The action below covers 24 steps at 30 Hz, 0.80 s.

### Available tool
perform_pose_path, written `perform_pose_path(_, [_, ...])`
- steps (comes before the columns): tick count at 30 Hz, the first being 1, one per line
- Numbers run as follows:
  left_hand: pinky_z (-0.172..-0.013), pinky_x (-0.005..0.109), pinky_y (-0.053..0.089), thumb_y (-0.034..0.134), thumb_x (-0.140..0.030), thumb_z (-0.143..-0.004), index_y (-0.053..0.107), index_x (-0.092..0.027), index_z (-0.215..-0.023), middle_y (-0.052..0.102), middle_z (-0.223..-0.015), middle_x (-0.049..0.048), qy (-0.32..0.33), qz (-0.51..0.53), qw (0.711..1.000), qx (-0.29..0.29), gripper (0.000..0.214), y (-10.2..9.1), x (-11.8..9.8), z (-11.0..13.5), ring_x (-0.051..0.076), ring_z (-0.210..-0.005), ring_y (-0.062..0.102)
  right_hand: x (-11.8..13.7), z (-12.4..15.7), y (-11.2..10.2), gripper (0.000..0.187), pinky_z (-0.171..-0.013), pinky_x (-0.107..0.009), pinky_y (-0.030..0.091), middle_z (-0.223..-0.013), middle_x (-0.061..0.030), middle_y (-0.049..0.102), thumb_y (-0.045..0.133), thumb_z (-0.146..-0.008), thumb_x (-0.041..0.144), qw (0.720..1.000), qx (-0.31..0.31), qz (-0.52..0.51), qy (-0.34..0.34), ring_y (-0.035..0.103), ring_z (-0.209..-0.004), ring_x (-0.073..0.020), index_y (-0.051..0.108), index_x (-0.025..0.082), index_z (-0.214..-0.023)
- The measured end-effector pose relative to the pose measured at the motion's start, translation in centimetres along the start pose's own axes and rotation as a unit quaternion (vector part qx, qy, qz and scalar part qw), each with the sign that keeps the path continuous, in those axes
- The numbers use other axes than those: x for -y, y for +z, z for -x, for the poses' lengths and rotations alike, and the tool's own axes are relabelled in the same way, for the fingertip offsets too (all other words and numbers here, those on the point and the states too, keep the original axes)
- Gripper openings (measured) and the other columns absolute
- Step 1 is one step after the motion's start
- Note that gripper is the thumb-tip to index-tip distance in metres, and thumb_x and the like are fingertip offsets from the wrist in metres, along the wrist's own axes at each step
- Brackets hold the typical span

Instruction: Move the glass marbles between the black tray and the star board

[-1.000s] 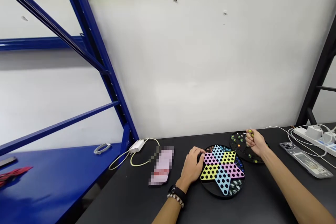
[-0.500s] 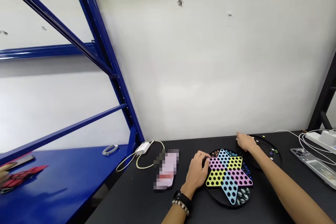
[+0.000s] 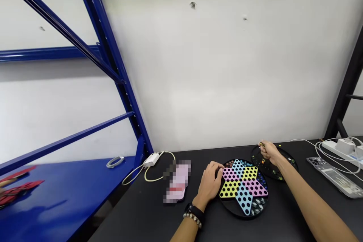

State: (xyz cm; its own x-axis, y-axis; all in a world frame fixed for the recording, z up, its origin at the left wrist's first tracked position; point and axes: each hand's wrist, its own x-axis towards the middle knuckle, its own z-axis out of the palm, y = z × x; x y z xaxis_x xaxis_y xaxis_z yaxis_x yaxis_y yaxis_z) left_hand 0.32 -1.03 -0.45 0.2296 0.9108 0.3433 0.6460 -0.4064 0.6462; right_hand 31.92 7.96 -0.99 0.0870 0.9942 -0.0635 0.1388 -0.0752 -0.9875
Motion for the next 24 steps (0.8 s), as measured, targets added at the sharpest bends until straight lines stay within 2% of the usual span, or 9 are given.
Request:
perform_pose_path(3, [-0.091,0.036,0.046,0.038,-0.035,-0.097,0.064,-0.025,-0.096,0.064,-0.103,0.0031,0.007,0.002,1.0,0.001,0.028,0.1,0.2,-0.1,0.021,-0.099,0.06,0.5,1.6,-0.1,0.03,-0.036,-0.021,0.024,-0.051,0.0072,0.036,0.035,-0.091,0.043,0.991,0.018,-0.126,-0.027,0.02,-0.035,-0.0073,0.053,0.021,-0.08])
perform_pose_path(6, [-0.092,0.037,0.046,0.038,-0.035,-0.097,0.064,-0.025,-0.096,0.065,-0.103,0.0034,0.01,0.004,1.0,-0.006,0.027,0.2,0.3,-0.2,0.021,-0.099,0.06,0.9,2.8,-0.1,0.029,-0.034,-0.019,0.023,-0.054,0.0046,0.043,0.04,-0.089,0.041,0.971,0.049,-0.233,-0.018,0.021,-0.035,-0.006,0.056,0.018,-0.082])
perform_pose_path(9, [-0.092,0.036,0.047,0.039,-0.035,-0.097,0.064,-0.025,-0.097,0.064,-0.103,0.0033,0.004,0.01,1.0,-0.003,0.027,0.2,0.4,-0.3,0.021,-0.1,0.06,1.2,3.7,-0.3,0.023,-0.032,-0.016,0.019,-0.059,0.0009,0.051,0.048,-0.086,0.038,0.931,0.085,-0.352,0.033,0.025,-0.037,-0.0052,0.057,0.017,-0.08])
perform_pose_path(11, [-0.091,0.036,0.048,0.039,-0.036,-0.097,0.064,-0.025,-0.097,0.065,-0.103,0.0031,0.001,0.013,1.0,0.002,0.027,0.2,0.3,-0.3,0.021,-0.099,0.061,1.3,4.3,-0.9,0.019,-0.033,-0.016,0.016,-0.063,0.0001,0.054,0.055,-0.082,0.036,0.926,0.082,-0.365,0.046,0.029,-0.039,-0.0051,0.054,0.018,-0.077])
perform_pose_path(15, [-0.09,0.035,0.048,0.04,-0.036,-0.097,0.065,-0.025,-0.097,0.065,-0.103,0.0033,0.0,0.017,1.0,0.008,0.027,0.2,0.2,-0.4,0.021,-0.098,0.061,0.5,5.8,-3.1,0.029,-0.037,-0.019,0.012,-0.056,0.0071,0.04,0.058,-0.082,0.048,0.987,-0.01,-0.162,0.005,0.023,-0.041,-0.006,0.049,0.022,-0.072])
perform_pose_path(18, [-0.089,0.035,0.048,0.04,-0.035,-0.097,0.064,-0.025,-0.098,0.064,-0.103,0.003,-0.001,0.021,1.0,0.007,0.027,0.2,0.2,-0.4,0.02,-0.096,0.061,-0.7,7.2,-4.9,0.037,-0.042,-0.022,0.016,-0.049,0.0083,0.032,0.056,-0.082,0.054,0.998,-0.053,0.012,-0.035,0.025,-0.042,-0.0078,0.052,0.021,-0.067])
perform_pose_path(20, [-0.088,0.034,0.048,0.04,-0.034,-0.097,0.064,-0.025,-0.097,0.064,-0.102,0.0027,-0.001,0.022,1.0,0.005,0.026,0.2,0.2,-0.4,0.02,-0.095,0.061,-1.6,8.3,-5.6,0.04,-0.047,-0.024,0.023,-0.049,0.0051,0.039,0.053,-0.084,0.054,0.977,-0.074,0.184,-0.08,0.035,-0.046,-0.0106,0.052,0.021,-0.062])
perform_pose_path(22, [-0.088,0.034,0.048,0.041,-0.034,-0.097,0.064,-0.025,-0.096,0.064,-0.101,0.0024,-0.001,0.022,1.0,0.002,0.025,0.2,0.3,-0.4,0.02,-0.094,0.061,-2.3,9.3,-5.7,0.042,-0.052,-0.026,0.029,-0.055,0.0011,0.051,0.046,-0.088,0.052,0.926,-0.077,0.35,-0.115,0.047,-0.053,-0.0145,0.051,0.021,-0.061])
perform_pose_path(24, [-0.088,0.034,0.048,0.041,-0.034,-0.097,0.064,-0.025,-0.097,0.064,-0.101,0.0021,-0.001,0.023,1.0,0.001,0.025,0.3,0.3,-0.4,0.02,-0.094,0.062,-2.7,10.4,-5.2,0.042,-0.056,-0.026,0.032,-0.064,-0.0016,0.06,0.04,-0.092,0.051,0.892,-0.059,0.43,-0.127,0.055,-0.061,-0.0174,0.054,0.022,-0.064])
